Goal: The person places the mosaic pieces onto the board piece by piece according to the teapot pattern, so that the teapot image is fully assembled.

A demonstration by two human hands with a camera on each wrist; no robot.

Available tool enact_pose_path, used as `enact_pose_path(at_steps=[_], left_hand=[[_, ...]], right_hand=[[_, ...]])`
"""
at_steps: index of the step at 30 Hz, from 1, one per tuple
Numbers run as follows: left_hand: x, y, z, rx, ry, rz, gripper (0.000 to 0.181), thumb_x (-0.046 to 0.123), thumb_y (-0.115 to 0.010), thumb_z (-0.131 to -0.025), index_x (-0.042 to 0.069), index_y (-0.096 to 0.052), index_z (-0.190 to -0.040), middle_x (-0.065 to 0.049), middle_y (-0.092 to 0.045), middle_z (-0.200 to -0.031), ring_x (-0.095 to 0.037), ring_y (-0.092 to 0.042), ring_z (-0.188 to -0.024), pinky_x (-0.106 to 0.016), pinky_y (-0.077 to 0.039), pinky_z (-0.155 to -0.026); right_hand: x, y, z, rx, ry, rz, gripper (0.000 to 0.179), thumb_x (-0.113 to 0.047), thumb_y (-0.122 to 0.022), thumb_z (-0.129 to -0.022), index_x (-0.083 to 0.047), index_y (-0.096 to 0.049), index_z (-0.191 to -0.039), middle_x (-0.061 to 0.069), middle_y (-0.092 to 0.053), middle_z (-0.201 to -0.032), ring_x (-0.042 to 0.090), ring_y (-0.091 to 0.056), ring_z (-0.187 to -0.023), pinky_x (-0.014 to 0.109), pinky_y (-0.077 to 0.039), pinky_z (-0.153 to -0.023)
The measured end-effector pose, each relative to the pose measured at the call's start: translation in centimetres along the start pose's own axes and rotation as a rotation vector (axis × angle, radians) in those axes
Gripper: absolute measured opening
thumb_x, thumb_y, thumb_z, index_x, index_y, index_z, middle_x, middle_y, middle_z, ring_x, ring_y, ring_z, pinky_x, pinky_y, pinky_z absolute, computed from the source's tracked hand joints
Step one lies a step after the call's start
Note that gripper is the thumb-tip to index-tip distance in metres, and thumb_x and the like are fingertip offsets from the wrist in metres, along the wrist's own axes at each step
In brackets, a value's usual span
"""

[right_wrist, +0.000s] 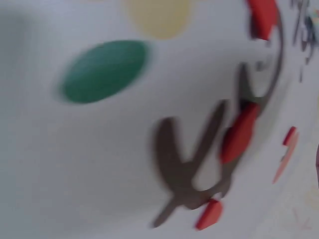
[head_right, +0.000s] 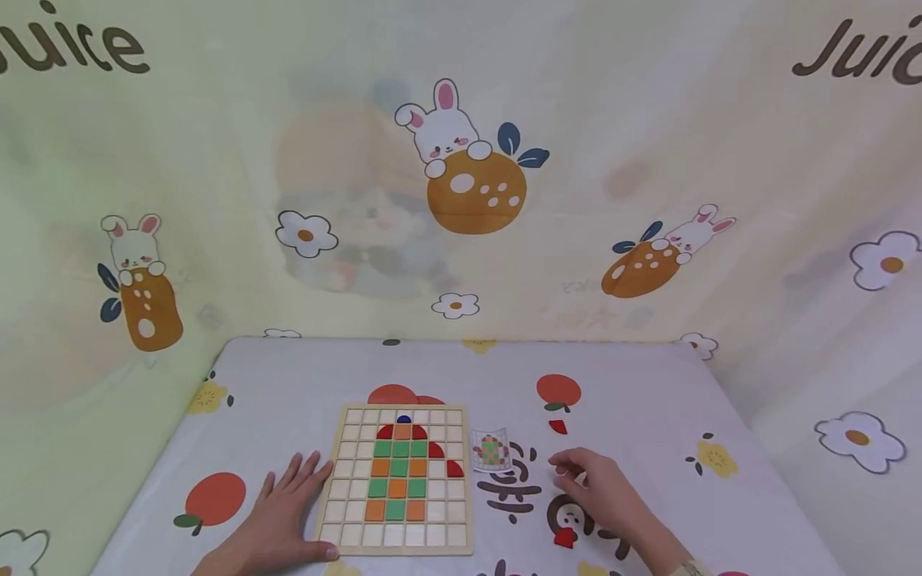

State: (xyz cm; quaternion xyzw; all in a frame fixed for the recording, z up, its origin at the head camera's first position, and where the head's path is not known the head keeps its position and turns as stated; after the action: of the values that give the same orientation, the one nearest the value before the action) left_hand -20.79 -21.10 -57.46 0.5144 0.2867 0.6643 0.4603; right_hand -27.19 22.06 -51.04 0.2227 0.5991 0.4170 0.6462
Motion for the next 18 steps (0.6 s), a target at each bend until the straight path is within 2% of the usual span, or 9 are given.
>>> enact_pose_path(at_steps=[3,6,8,11,13,15,18], left_hand=[[0.1,0.0,0.1,0.001,-0.009,0.001,0.133,0.084,-0.078,-0.052,0.017,-0.037,-0.160,-0.012,-0.025,-0.170,-0.042,-0.008,-0.159,-0.078,-0.005,-0.120],[0.1,0.0,0.2,0.000,-0.008,0.004,0.133,0.084,-0.078,-0.053,0.016,-0.037,-0.160,-0.012,-0.025,-0.170,-0.042,-0.008,-0.159,-0.078,-0.004,-0.120],[0.1,0.0,0.3,-0.002,-0.004,0.007,0.133,0.084,-0.078,-0.054,0.016,-0.036,-0.160,-0.013,-0.025,-0.170,-0.042,-0.008,-0.159,-0.077,-0.004,-0.121],[0.1,0.0,0.3,-0.006,0.001,0.007,0.133,0.085,-0.078,-0.053,0.017,-0.036,-0.160,-0.012,-0.024,-0.170,-0.042,-0.008,-0.159,-0.077,-0.003,-0.121],[0.1,0.1,0.3,-0.004,-0.004,0.009,0.133,0.084,-0.078,-0.054,0.016,-0.036,-0.160,-0.013,-0.024,-0.170,-0.042,-0.008,-0.159,-0.077,-0.003,-0.121],[0.2,0.0,0.3,-0.004,-0.010,0.007,0.133,0.085,-0.078,-0.054,0.016,-0.036,-0.160,-0.013,-0.024,-0.170,-0.042,-0.008,-0.159,-0.077,-0.003,-0.121],[0.3,0.1,0.3,0.002,-0.025,0.007,0.133,0.085,-0.078,-0.054,0.016,-0.036,-0.160,-0.013,-0.024,-0.170,-0.042,-0.008,-0.159,-0.077,-0.004,-0.121]], right_hand=[[0.8,-1.2,1.2,-0.091,0.021,-0.052,0.025,-0.008,-0.075,-0.091,-0.008,-0.073,-0.115,-0.001,-0.071,-0.100,0.008,-0.055,-0.081,0.018,-0.052,-0.067],[0.9,-2.7,2.3,-0.205,0.105,-0.099,0.021,-0.010,-0.075,-0.091,-0.007,-0.074,-0.111,0.001,-0.069,-0.098,0.005,-0.054,-0.077,0.018,-0.051,-0.065],[1.4,-3.5,2.8,-0.243,0.090,-0.083,0.019,-0.015,-0.078,-0.089,-0.010,-0.075,-0.108,-0.001,-0.066,-0.095,0.006,-0.053,-0.076,0.018,-0.050,-0.064],[2.5,-4.3,3.2,-0.226,-0.011,0.002,0.020,-0.019,-0.085,-0.083,-0.015,-0.076,-0.100,-0.003,-0.062,-0.090,0.010,-0.053,-0.078,0.020,-0.053,-0.065],[3.1,-4.5,3.4,-0.218,-0.058,0.048,0.020,-0.017,-0.086,-0.081,-0.017,-0.076,-0.098,-0.003,-0.061,-0.091,0.014,-0.054,-0.081,0.022,-0.056,-0.068],[3.0,-4.7,3.6,-0.232,-0.020,0.063,0.018,-0.012,-0.084,-0.083,-0.019,-0.076,-0.097,-0.003,-0.062,-0.096,0.016,-0.056,-0.085,0.025,-0.059,-0.072],[2.3,-4.7,4.2,-0.277,0.105,0.059,0.019,-0.008,-0.078,-0.088,-0.022,-0.076,-0.100,-0.001,-0.062,-0.105,0.017,-0.057,-0.090,0.026,-0.061,-0.076]])
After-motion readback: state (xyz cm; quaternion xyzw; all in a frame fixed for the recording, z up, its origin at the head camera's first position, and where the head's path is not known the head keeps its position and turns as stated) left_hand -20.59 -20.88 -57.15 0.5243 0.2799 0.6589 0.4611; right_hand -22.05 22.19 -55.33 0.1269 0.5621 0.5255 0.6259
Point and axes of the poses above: each hand's wrist, its own z-axis away from the middle knuckle, its own y-axis out of the back of the hand, x = y × z, the point moved 10 cm from there along -z, towards the middle knuckle
